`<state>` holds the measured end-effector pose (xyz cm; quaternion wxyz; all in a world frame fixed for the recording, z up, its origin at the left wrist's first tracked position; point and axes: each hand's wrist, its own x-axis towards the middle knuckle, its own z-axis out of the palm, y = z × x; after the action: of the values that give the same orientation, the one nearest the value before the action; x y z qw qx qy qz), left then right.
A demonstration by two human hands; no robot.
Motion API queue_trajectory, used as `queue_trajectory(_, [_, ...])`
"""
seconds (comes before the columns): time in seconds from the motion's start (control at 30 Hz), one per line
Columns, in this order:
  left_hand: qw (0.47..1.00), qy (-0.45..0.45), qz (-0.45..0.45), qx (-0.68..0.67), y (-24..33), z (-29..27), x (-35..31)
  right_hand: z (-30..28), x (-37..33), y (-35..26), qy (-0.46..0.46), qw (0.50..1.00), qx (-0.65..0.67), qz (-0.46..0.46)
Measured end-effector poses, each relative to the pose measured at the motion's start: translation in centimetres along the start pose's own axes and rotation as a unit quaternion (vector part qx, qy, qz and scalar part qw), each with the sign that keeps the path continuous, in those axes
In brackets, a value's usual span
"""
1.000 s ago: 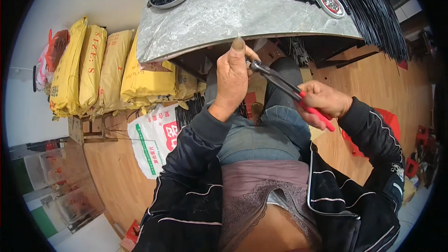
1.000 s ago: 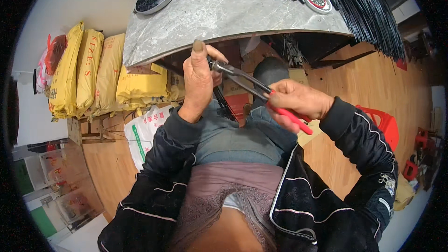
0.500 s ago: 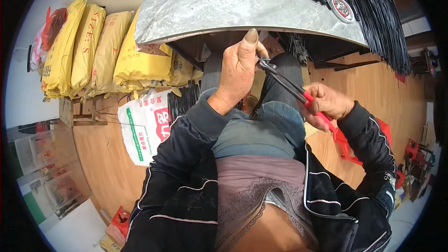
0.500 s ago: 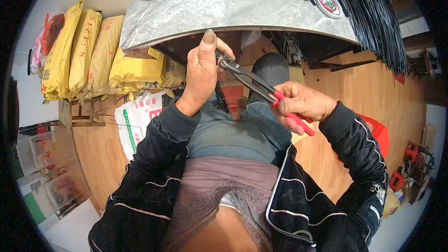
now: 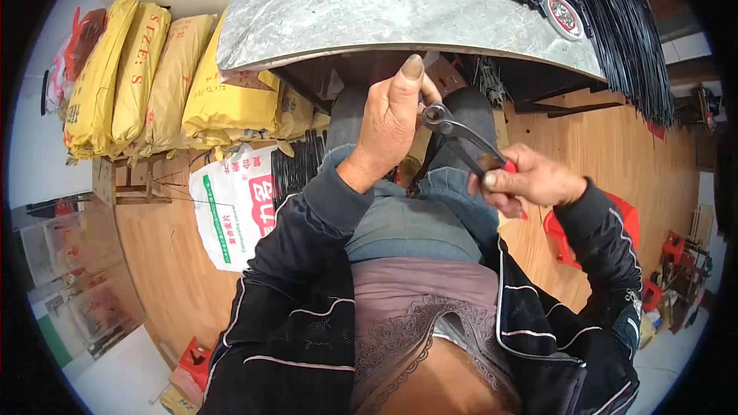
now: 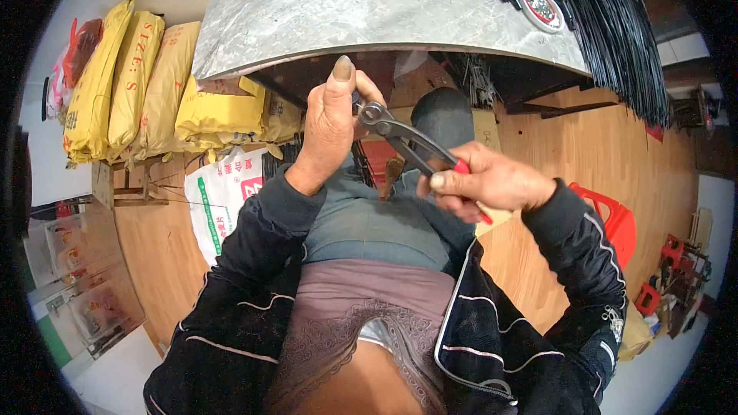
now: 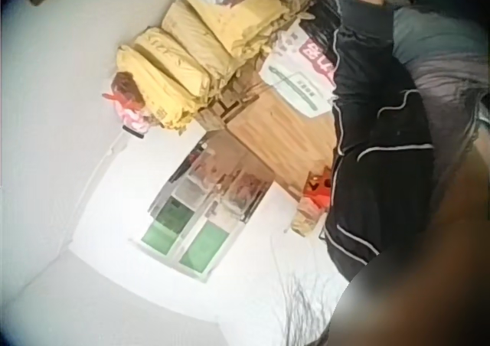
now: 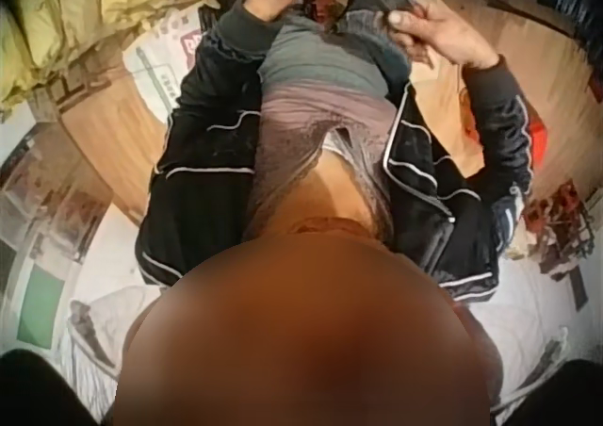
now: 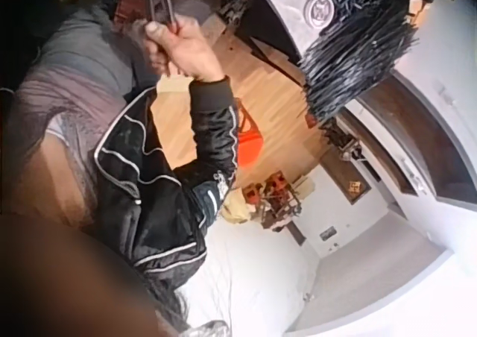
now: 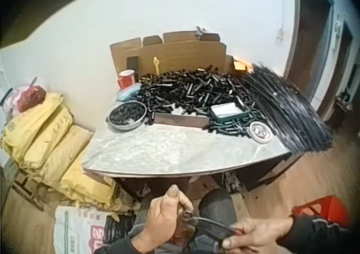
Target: Assembling and binding bunches of black cables together with plastic components using pliers.
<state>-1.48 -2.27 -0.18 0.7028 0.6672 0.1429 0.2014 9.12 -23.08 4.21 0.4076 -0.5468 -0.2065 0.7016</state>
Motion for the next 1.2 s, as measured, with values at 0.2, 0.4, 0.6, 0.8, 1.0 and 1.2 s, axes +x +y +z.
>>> queue_trajectory(0.2, [0.996,-0.059,-0.055,-0.043,0.1,-0.4,0.5,0.1,0.1,-0.8,0.022,0.999,-0.033,-0.027])
queue_trajectory(0.4, [0.996,-0.075,-0.032,-0.035,-0.4,-0.2,0.6,1.4,-0.5,-2.0,0.039,0.999,0.011,0.021])
queue_trajectory(0.6, [0.994,-0.089,-0.038,-0.045,-0.3,-0.5,0.8,0.5,-0.6,-2.1,0.014,0.999,-0.037,0.026])
queue_trajectory(0.8, [0.990,-0.091,-0.087,-0.071,-0.2,-0.6,0.7,0.9,-0.4,-1.7,0.024,0.999,-0.039,0.015])
queue_trajectory(1.0, [0.993,-0.083,-0.072,-0.030,-0.2,-0.5,0.8,2.8,0.3,-0.2,0.010,0.994,0.100,0.034])
queue_trajectory(1.2, [0.989,-0.122,-0.056,-0.056,-0.7,-0.7,1.4,3.2,0.4,-0.3,0.057,0.996,0.064,0.036])
